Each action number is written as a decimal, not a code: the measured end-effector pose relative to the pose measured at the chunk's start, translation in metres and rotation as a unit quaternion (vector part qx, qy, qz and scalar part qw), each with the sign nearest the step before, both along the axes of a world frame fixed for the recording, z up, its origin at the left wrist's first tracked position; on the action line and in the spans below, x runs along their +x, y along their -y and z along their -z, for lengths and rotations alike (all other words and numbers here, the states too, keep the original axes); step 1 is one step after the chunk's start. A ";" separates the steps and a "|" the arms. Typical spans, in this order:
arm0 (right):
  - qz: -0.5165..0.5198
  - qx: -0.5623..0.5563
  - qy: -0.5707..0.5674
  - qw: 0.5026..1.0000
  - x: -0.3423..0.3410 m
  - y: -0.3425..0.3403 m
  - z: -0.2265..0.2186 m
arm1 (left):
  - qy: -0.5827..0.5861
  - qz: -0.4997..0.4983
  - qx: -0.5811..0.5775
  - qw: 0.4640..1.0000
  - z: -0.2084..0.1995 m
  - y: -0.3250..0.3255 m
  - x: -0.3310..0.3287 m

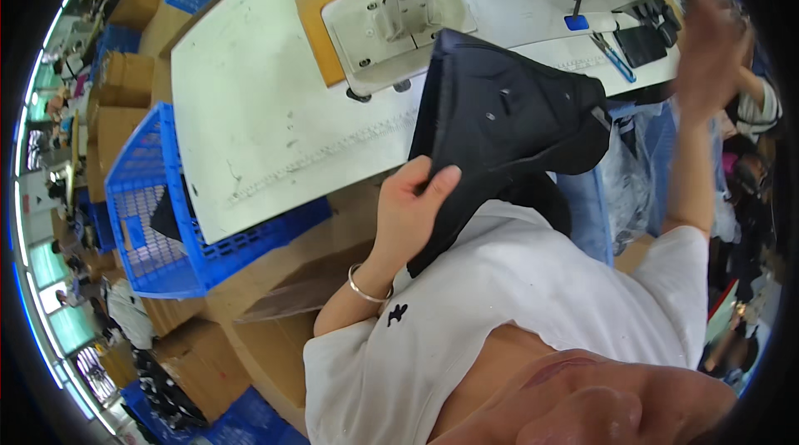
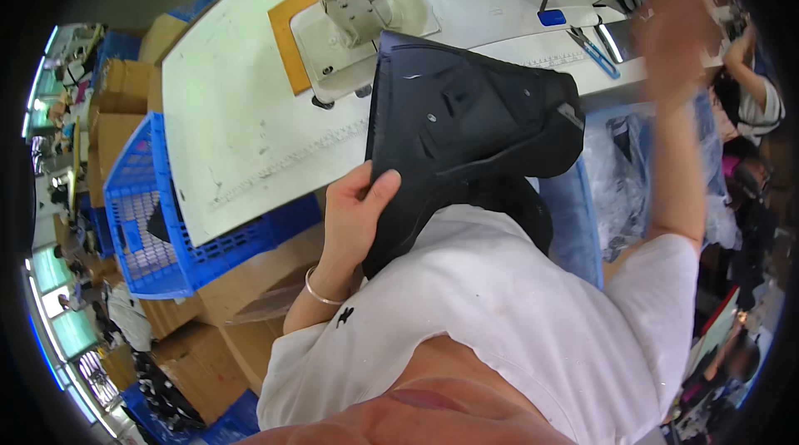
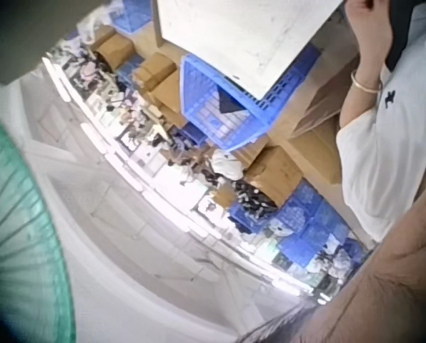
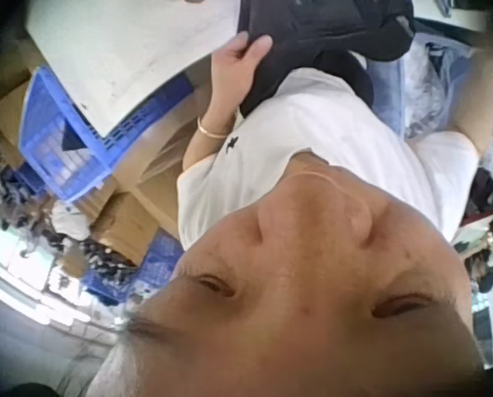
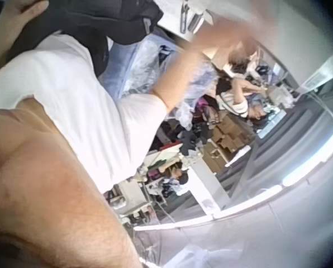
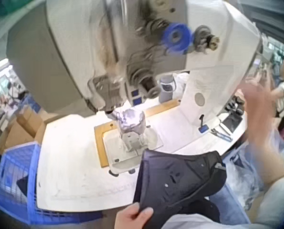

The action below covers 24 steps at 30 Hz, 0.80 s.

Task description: Stitching reinforcement or decorative panels onto a black shoe upper using an industrial sewing machine.

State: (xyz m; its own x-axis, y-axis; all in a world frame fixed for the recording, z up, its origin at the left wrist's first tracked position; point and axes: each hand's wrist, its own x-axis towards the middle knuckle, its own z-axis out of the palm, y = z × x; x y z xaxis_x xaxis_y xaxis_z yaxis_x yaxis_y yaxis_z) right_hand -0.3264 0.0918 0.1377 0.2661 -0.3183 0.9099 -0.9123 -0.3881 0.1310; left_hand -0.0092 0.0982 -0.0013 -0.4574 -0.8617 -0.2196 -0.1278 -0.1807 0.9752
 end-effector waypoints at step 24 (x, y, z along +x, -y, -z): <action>-0.331 0.262 -0.104 0.901 0.093 -0.023 0.084 | -0.142 0.141 -0.494 0.846 0.023 0.027 -0.032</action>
State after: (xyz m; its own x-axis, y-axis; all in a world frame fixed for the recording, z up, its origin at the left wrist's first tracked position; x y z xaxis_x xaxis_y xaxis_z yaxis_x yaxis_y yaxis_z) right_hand -0.2333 0.1150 0.0539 0.7017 -0.3988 0.5904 -0.4359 -0.8958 -0.0870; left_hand -0.0413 0.0714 -0.0239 -0.5892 -0.4090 0.6968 0.2346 0.7386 0.6320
